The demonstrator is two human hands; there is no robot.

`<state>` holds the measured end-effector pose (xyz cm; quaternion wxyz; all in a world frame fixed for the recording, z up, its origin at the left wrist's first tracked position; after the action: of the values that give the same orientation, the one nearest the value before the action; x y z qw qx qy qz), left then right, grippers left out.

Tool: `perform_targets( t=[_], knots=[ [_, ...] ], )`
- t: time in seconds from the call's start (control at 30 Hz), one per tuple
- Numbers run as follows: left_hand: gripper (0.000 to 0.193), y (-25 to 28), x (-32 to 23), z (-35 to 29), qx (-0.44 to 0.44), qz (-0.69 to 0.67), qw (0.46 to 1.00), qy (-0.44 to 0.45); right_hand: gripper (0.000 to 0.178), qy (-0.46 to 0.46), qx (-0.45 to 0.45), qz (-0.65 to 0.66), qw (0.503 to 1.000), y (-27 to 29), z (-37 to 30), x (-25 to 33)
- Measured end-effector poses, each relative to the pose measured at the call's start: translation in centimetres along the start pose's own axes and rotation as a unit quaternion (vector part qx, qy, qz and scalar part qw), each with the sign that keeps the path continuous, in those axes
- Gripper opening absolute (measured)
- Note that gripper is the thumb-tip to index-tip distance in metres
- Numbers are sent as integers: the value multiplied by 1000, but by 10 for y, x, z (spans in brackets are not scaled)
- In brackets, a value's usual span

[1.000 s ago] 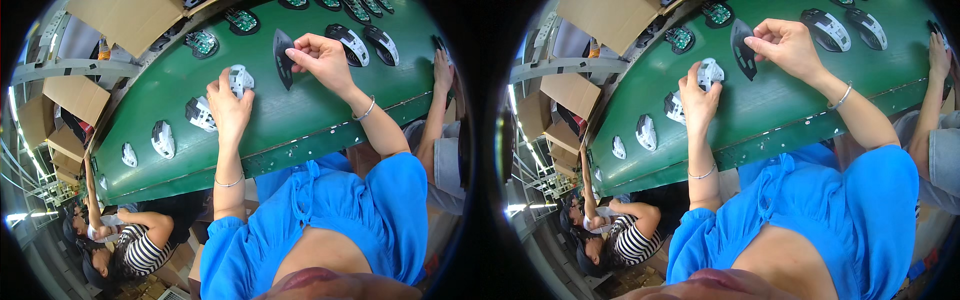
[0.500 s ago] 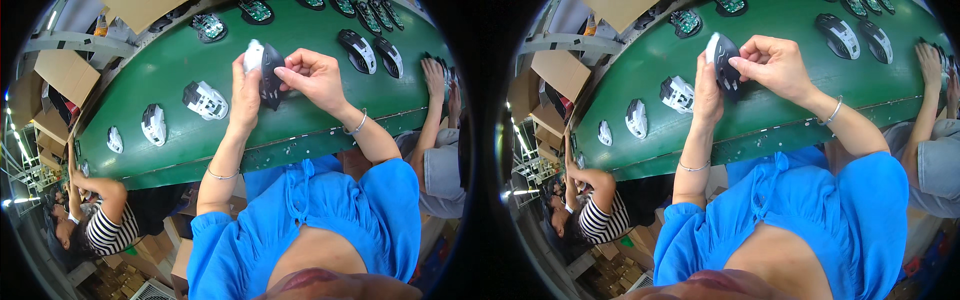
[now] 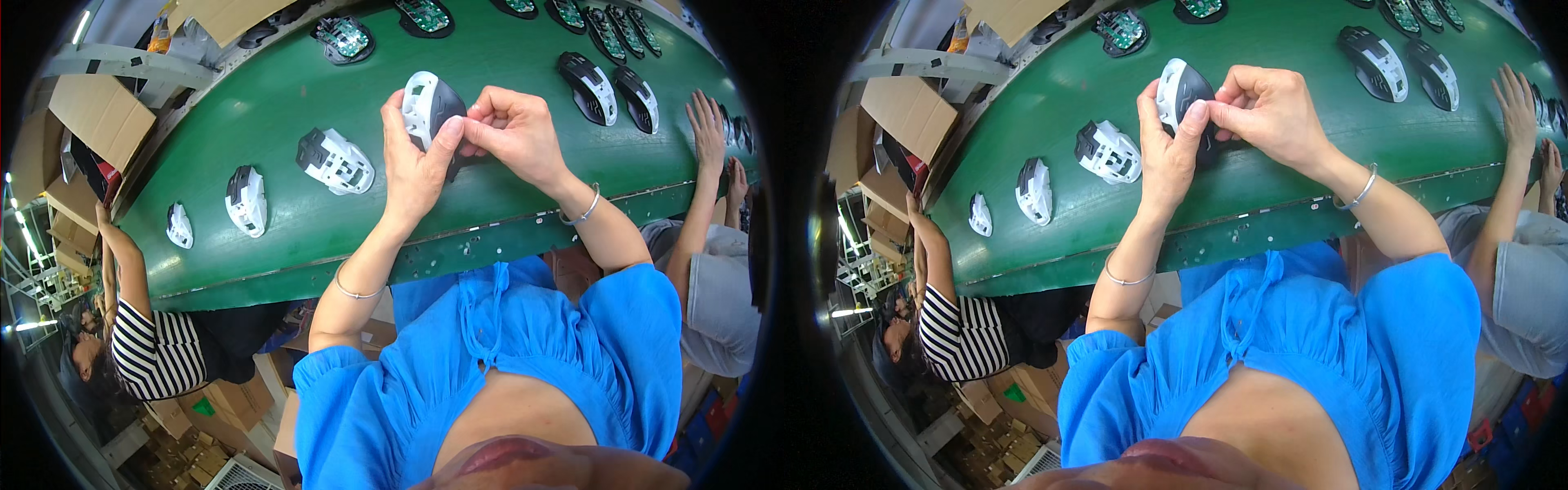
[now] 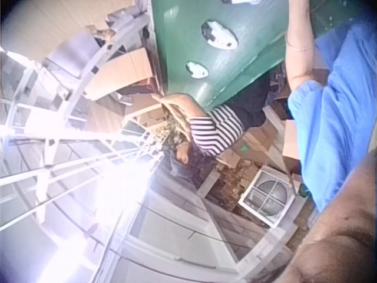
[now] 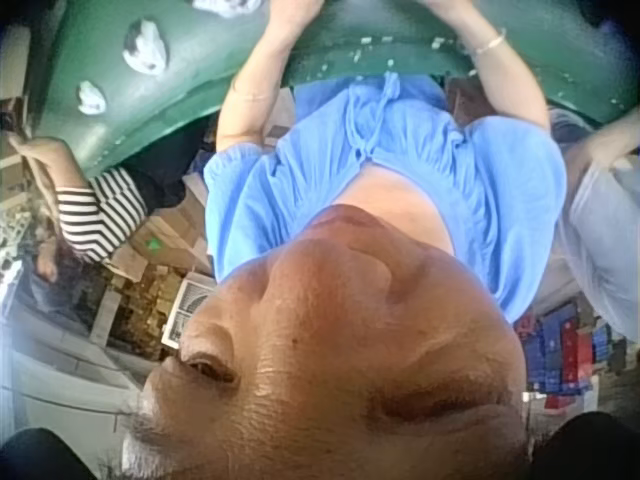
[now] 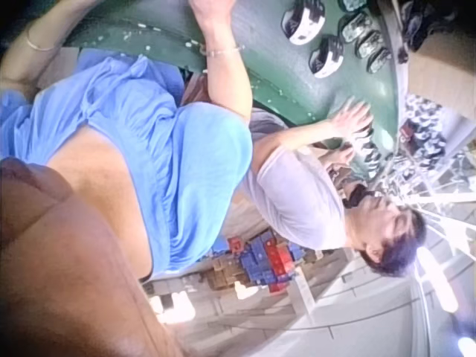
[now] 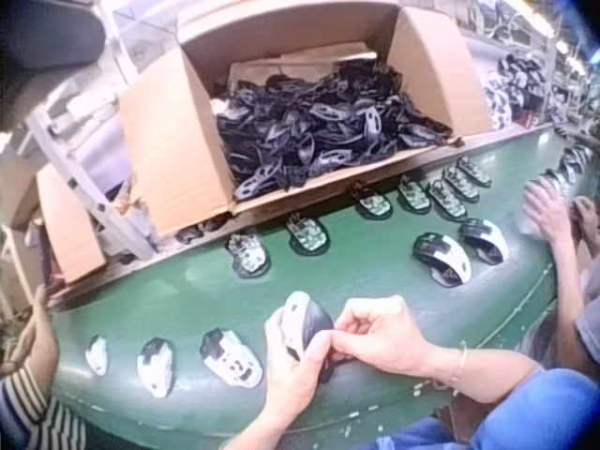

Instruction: The person assembles computer mouse shells by fitting side pieces onto the casings by hand on a conveyor belt. The person then takes more mouse casings out of a cardboard box, places them on the conveyor belt, and resumes assembling the mouse shells.

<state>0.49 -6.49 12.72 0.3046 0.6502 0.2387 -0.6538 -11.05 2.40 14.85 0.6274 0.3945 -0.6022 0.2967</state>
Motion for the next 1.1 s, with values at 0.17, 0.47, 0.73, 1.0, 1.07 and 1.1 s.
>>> perform_targets(
  t=[0.17,0.47,0.73,1.0,1.07,1.1],
  knots=[
    [65,8,-6,1,-23,-15,999,-30,17,-52,55,45,996,0,2,-4],
    [72,0,-15,-3,69,113,988,-84,23,-84,148,135,976,8,4,-9],
    [69,2,-15,-6,97,111,989,-21,13,-158,148,216,952,-1,0,-15],
    [67,19,-28,2,164,211,963,40,42,-76,71,-86,991,41,15,-19],
    [72,19,-24,7,198,241,947,74,62,-2,23,-175,984,43,16,-5],
    [70,17,-19,10,211,241,946,54,65,97,84,-225,966,24,16,1]
  ],
)
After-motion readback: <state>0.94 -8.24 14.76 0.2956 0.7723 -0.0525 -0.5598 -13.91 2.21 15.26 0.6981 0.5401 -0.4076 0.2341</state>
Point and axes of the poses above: each hand's wrist, its own z-axis towards the middle knuckle, its own y-axis out of the back of the hand, x = y × z, the point moved 6 cm from there along z, towards the middle knuckle, and after that the axes turned 5 degrees about -z, right-handed, at the moved point
